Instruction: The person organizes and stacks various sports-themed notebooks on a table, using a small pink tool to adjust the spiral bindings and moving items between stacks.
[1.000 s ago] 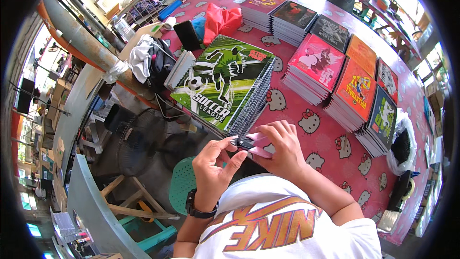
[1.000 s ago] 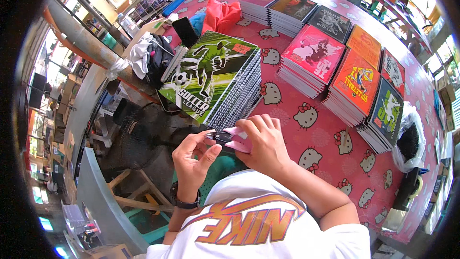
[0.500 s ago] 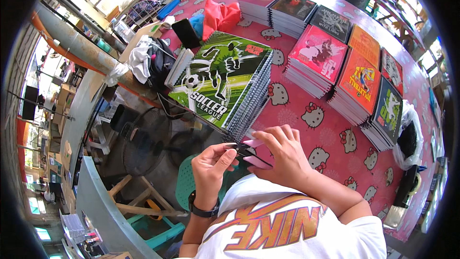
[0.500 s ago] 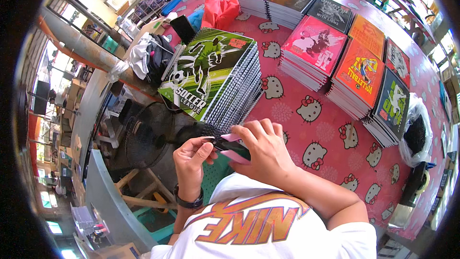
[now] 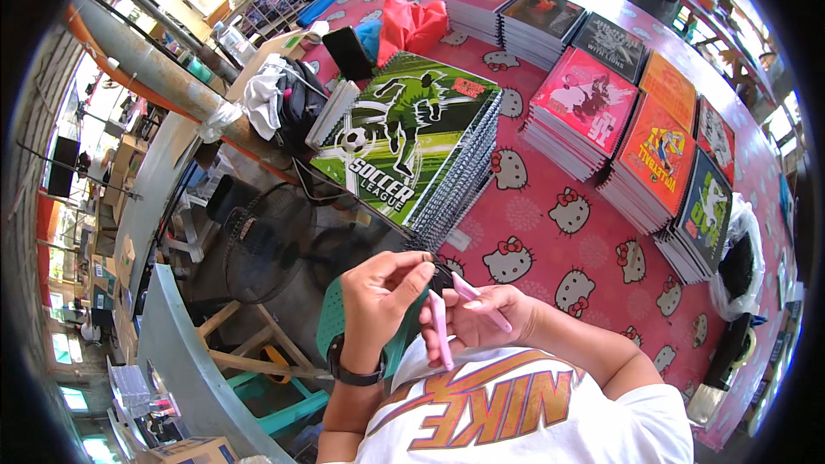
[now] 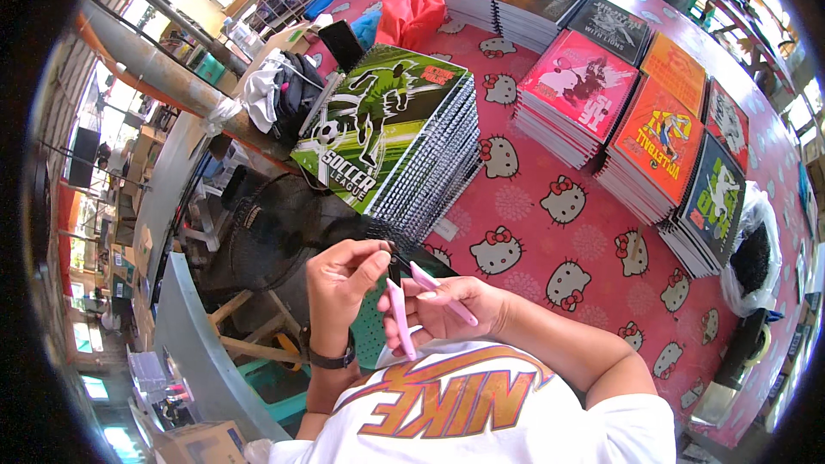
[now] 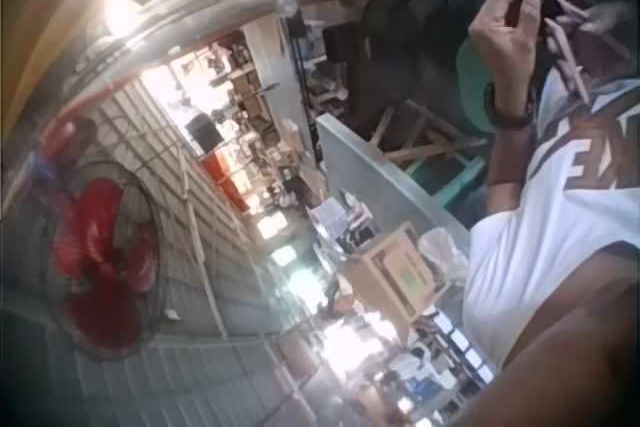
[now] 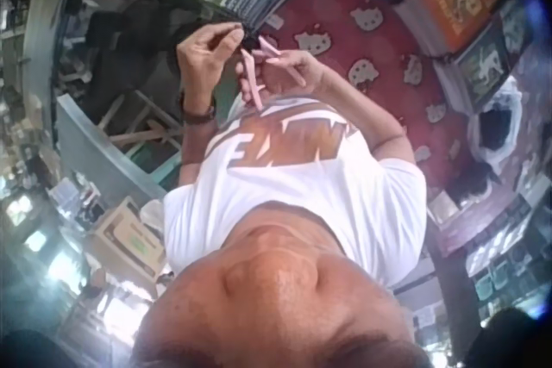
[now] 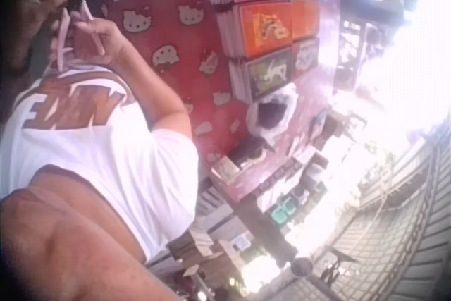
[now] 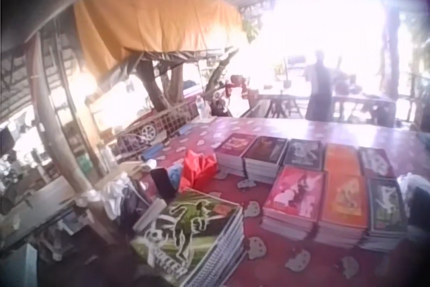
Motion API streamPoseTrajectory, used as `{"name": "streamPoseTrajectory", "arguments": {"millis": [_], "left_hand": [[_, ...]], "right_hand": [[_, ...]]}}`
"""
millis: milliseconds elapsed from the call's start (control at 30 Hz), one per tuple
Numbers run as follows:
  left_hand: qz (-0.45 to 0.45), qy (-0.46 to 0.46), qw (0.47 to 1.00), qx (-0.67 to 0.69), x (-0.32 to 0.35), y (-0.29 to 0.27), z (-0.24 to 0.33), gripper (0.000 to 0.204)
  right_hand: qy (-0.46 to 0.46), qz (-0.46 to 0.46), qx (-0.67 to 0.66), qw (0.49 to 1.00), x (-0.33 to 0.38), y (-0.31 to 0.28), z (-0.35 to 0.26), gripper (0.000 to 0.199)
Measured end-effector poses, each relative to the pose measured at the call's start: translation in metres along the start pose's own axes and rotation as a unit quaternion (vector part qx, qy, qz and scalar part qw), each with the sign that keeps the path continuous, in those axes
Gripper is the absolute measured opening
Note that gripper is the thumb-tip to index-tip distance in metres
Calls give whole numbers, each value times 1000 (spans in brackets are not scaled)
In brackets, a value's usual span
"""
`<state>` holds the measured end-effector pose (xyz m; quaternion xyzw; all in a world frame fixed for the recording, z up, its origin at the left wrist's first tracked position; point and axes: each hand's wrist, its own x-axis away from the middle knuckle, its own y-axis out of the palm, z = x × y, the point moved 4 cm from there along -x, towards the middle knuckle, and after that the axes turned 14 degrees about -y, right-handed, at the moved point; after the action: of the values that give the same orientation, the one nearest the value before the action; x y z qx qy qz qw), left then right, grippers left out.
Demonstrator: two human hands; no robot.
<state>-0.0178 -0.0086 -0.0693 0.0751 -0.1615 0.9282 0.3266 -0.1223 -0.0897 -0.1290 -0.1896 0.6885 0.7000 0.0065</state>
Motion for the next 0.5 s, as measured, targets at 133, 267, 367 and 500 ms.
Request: {"name": "streamPoseTrajectory", "arguments": {"millis": [133, 267, 367, 500], "left_hand": [[199, 130, 959, -153, -1, -16, 2, 20], [187, 123, 962, -156, -7, -6, 4, 22], [178, 101, 964, -170, -8, -2, 1, 19], [183, 116, 960, -179, -9, 0, 2, 19]], "right_hand": [[-10, 80, -93, 992, 2, -15, -3, 33], [-17, 57, -15, 998, -6, -3, -10, 38], [-5, 46, -21, 999, -12, -1, -12, 41], [9, 33, -4, 999, -13, -6, -15, 41]]}}
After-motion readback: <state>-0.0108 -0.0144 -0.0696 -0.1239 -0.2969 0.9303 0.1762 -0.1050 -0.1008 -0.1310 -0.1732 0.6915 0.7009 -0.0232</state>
